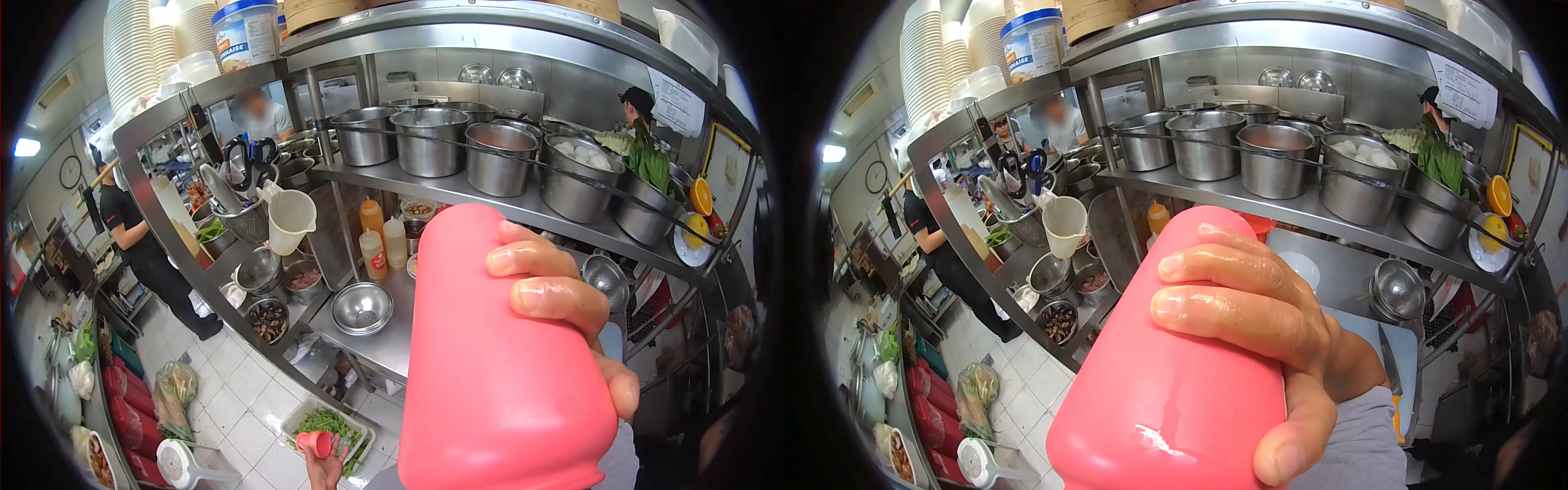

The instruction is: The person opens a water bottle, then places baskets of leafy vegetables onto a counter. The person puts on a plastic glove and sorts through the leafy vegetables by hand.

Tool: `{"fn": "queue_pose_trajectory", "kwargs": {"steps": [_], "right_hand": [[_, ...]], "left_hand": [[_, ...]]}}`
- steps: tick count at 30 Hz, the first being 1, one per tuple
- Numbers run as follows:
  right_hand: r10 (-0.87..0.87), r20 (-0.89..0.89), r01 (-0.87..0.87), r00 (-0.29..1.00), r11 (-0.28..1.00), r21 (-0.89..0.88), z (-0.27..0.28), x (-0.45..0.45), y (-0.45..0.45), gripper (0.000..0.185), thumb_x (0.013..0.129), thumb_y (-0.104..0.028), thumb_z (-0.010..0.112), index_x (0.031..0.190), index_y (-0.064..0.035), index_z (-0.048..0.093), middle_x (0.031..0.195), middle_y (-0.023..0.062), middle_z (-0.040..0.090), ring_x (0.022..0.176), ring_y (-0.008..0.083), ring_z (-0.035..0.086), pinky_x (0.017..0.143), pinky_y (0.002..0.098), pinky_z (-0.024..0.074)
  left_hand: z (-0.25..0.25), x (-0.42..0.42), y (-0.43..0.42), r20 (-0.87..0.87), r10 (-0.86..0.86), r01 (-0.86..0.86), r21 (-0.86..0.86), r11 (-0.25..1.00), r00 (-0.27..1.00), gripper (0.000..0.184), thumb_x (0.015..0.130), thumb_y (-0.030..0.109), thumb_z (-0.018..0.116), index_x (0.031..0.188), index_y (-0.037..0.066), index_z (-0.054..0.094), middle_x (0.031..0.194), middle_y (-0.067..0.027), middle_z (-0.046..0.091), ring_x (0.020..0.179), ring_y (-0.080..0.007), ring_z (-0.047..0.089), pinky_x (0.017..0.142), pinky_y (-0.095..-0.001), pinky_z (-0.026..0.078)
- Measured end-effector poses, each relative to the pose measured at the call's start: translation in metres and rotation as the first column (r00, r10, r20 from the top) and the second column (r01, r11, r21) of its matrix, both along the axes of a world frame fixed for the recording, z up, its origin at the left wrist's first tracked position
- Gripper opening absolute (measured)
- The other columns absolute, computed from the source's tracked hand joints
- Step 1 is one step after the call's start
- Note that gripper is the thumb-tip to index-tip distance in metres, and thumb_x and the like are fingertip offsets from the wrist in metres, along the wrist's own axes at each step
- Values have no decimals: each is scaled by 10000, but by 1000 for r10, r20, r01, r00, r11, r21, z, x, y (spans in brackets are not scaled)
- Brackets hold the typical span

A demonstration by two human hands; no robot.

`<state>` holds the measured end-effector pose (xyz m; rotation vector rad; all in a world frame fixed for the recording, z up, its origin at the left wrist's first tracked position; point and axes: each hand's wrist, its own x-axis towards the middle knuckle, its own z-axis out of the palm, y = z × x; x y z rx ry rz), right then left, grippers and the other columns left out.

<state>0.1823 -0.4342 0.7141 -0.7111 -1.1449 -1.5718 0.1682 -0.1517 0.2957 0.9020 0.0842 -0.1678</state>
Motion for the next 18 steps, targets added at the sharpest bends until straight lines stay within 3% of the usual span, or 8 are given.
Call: {"fn": "queue_pose_trajectory", "kwargs": {"steps": [1,2,4,6,10,12,16,18], "right_hand": [[-131,-230,102,964,986,-134,-6,-8,-10,577,903,-563,327,1325,-183,432,1097,259,571,1032,345,550,1008,506,350],[-128,-237,98,963,986,-134,-13,-7,-13,577,903,-563,327,1325,-183,432,1097,259,571,1032,345,550,1008,506,350],[-138,-267,88,954,978,-191,-44,-21,-15,559,889,-516,376,1327,-171,406,1111,266,556,1034,358,546,990,509,361],[-145,-301,71,942,967,-246,-57,-17,-14,553,874,-468,426,1329,-158,380,1125,273,541,1035,371,543,972,512,372],[-154,-367,18,917,937,-348,-69,17,3,579,844,-374,525,1332,-134,327,1153,287,512,1038,397,535,936,518,394],[-154,-407,-22,901,918,-396,-93,-17,-81,610,830,-327,575,1334,-121,301,1168,294,497,1039,409,531,918,521,405],[-138,-486,-127,863,871,-474,-117,7,-60,699,800,-233,674,1338,-96,248,1196,308,468,1041,435,524,883,527,427],[-86,-590,-271,803,829,-489,-134,5,-65,1034,588,-293,856,1372,-101,209,1238,299,438,1117,417,484,927,508,396]], "left_hand": [[46,-9,-18,54,7,-10,63,998,999,596,735,502,691,1200,199,473,1190,16,510,1142,-206,461,957,-433,397],[43,-9,-16,48,9,-12,64,998,999,596,735,502,691,1200,199,473,1190,16,510,1142,-206,461,957,-433,397],[28,-4,-7,-184,-12,-45,-302,952,983,643,780,481,649,1241,83,442,1179,-106,547,1150,-273,485,932,-473,395],[25,-4,-3,-137,-22,-9,-220,976,990,619,803,561,561,1223,114,481,1218,-69,541,1213,-281,439,957,-545,349],[63,0,-12,-71,-27,18,-133,991,997,613,778,498,629,1232,112,486,1220,-92,543,1199,-286,453,945,-506,385],[91,1,-18,30,-50,52,-68,996,998,645,751,493,659,1231,102,479,1216,-94,546,1188,-290,464,941,-493,397],[141,7,-33,84,-2,8,-64,998,996,723,690,480,734,1224,80,453,1174,-103,557,1144,-288,503,908,-447,449],[172,12,-43,163,-15,17,-11,1000,986,761,662,474,765,1218,74,434,1155,-114,558,1119,-285,523,889,-430,470]]}}
